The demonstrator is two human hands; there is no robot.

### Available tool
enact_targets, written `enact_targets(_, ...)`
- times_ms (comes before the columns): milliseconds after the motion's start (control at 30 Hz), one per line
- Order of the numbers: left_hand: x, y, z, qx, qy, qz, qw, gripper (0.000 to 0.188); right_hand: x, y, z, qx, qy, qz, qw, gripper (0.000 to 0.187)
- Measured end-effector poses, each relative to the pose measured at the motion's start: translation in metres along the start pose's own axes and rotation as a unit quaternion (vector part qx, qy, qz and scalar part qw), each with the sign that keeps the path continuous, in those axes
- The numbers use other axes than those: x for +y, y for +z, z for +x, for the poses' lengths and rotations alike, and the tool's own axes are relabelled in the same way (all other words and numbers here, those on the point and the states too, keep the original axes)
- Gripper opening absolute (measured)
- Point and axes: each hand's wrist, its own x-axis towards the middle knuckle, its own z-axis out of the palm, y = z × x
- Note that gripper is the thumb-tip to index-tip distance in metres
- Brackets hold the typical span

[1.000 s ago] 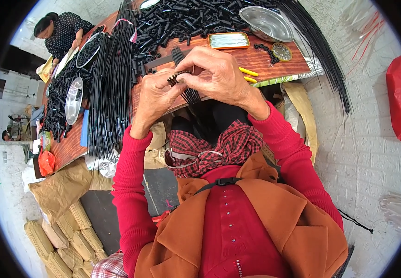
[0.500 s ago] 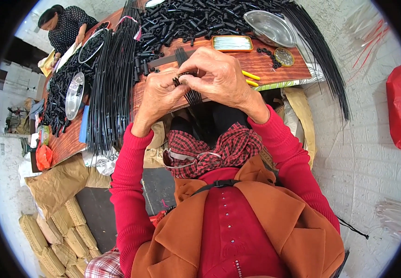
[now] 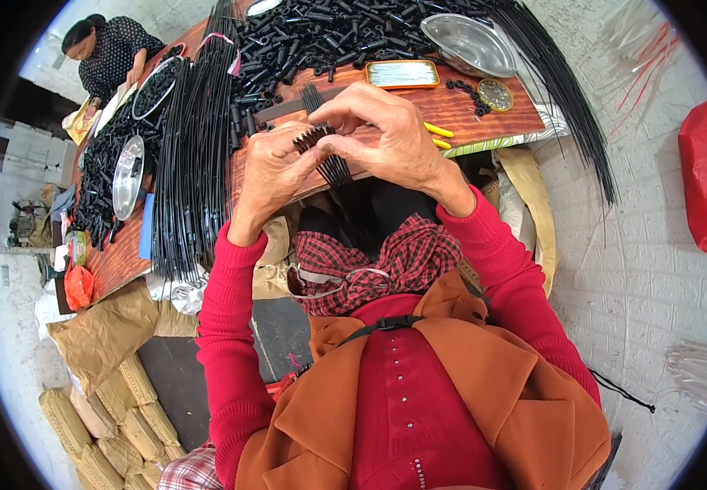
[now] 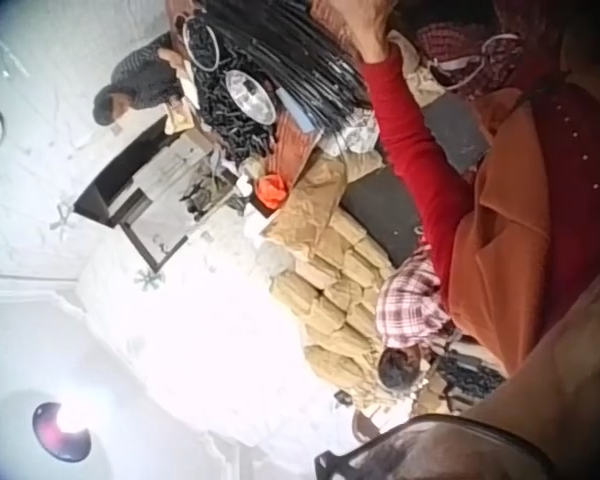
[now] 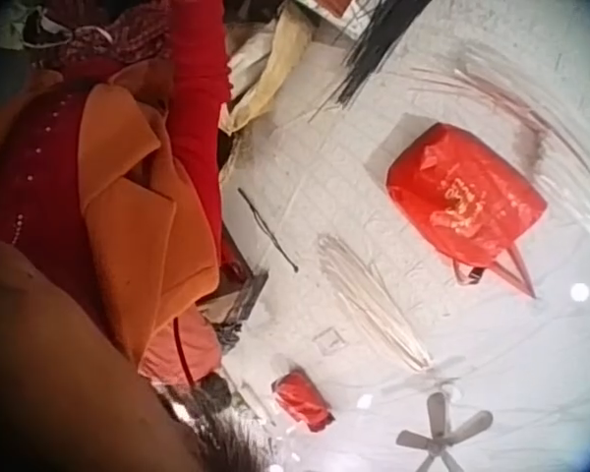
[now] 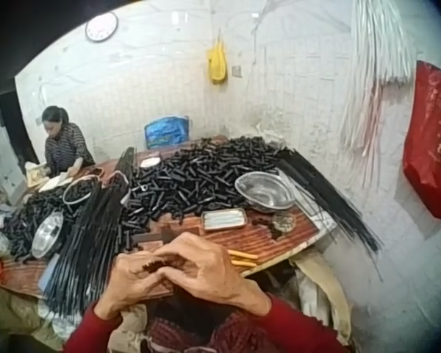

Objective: Processing bundles of hair extensions by crimping ends with pliers and combing through the strands.

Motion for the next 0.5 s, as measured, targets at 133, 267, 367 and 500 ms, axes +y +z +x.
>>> enact_targets(133,-0.002,-0.001,-0.002,-0.008,-0.032,-0.003,0.999,0.011,0.007,-0.001,-0.007,0.009,0.029,0.009,1.0,0.014)
enact_targets(267,0.0,-0.001,-0.003,-0.008,-0.045,-0.006,0.999,0.011,0.009,0.002,-0.008,0.017,0.023,-0.009,1.0,0.012)
enact_targets(367,0.002,-0.002,-0.001,-0.009,-0.04,0.003,0.999,0.011,0.009,0.001,-0.01,0.037,0.034,0.004,0.999,0.009)
enact_targets(500,0.006,-0.005,-0.001,-0.016,-0.069,-0.009,0.997,0.012,0.016,0.005,-0.015,0.084,0.104,0.037,0.99,0.011)
